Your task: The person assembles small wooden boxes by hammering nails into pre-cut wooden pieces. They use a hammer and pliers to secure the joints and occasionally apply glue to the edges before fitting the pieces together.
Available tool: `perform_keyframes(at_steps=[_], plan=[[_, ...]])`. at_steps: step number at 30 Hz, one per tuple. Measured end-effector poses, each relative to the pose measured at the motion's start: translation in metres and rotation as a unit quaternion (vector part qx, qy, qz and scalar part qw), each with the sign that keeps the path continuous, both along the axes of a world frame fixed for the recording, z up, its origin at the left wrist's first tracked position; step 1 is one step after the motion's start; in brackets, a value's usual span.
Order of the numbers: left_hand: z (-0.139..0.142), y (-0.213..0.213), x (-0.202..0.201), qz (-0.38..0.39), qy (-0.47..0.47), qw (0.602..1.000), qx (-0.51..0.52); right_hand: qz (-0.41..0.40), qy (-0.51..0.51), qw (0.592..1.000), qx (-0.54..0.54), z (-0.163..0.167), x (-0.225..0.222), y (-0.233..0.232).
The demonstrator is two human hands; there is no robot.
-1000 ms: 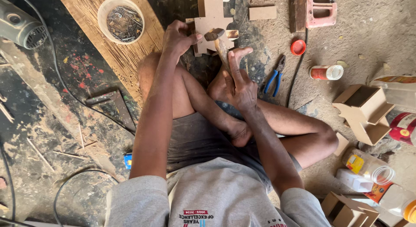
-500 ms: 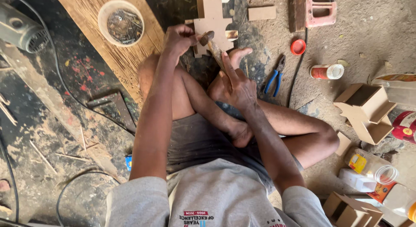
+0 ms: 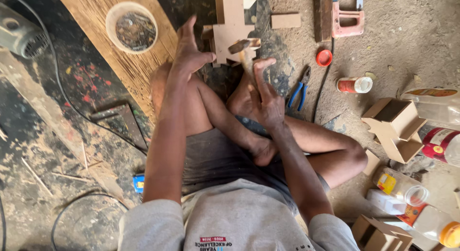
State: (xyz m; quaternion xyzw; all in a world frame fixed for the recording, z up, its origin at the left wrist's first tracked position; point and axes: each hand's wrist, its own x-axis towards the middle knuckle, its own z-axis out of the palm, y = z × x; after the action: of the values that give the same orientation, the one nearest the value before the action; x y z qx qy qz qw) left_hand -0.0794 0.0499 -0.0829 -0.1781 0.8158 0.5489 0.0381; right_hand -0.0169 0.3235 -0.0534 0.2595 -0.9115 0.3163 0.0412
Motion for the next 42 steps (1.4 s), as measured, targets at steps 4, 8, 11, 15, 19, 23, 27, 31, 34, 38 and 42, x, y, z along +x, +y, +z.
perform_keyframes(at_steps=[4, 8, 11, 15, 19, 23, 27, 31, 34, 38, 42], plan=[[0.003, 0.012, 0.002, -0.137, -0.079, 0.96, -0.23, -0.001, 0.019, 1.0, 0.015, 0.002, 0.003, 0.007], [-0.007, 0.013, -0.008, -0.169, 0.063, 0.931, -0.317, -0.007, -0.01, 1.0, 0.014, 0.009, 0.003, 0.002], [-0.017, 0.01, -0.008, -0.197, 0.106, 0.908, -0.355, 0.005, 0.003, 1.0, 0.007, 0.014, 0.003, -0.004], [-0.023, 0.01, -0.004, -0.191, 0.168, 0.878, -0.405, 0.019, 0.013, 1.0, 0.001, 0.016, 0.002, -0.013], [-0.019, 0.008, -0.006, -0.209, 0.164, 0.864, -0.428, 0.003, 0.018, 1.0, 0.025, 0.017, 0.002, -0.017], [-0.016, 0.006, -0.008, -0.218, 0.162, 0.86, -0.432, 0.005, 0.02, 0.994, 0.109, 0.013, -0.002, -0.018], [-0.019, 0.009, -0.009, -0.233, 0.133, 0.863, -0.429, 0.022, 0.05, 0.992, 0.116, 0.004, -0.003, -0.01], [-0.022, 0.008, -0.008, -0.196, 0.201, 0.831, -0.48, 0.022, 0.067, 0.996, 0.05, -0.011, 0.0, -0.009], [-0.022, 0.007, -0.008, -0.221, 0.167, 0.857, -0.434, 0.023, 0.056, 0.992, 0.111, -0.017, -0.003, -0.008], [-0.02, 0.007, -0.008, -0.224, 0.16, 0.867, -0.415, 0.011, 0.061, 0.995, 0.077, -0.015, -0.001, -0.008], [-0.019, 0.007, -0.007, -0.22, 0.166, 0.859, -0.432, 0.023, 0.063, 0.994, 0.087, -0.012, 0.0, -0.012]])
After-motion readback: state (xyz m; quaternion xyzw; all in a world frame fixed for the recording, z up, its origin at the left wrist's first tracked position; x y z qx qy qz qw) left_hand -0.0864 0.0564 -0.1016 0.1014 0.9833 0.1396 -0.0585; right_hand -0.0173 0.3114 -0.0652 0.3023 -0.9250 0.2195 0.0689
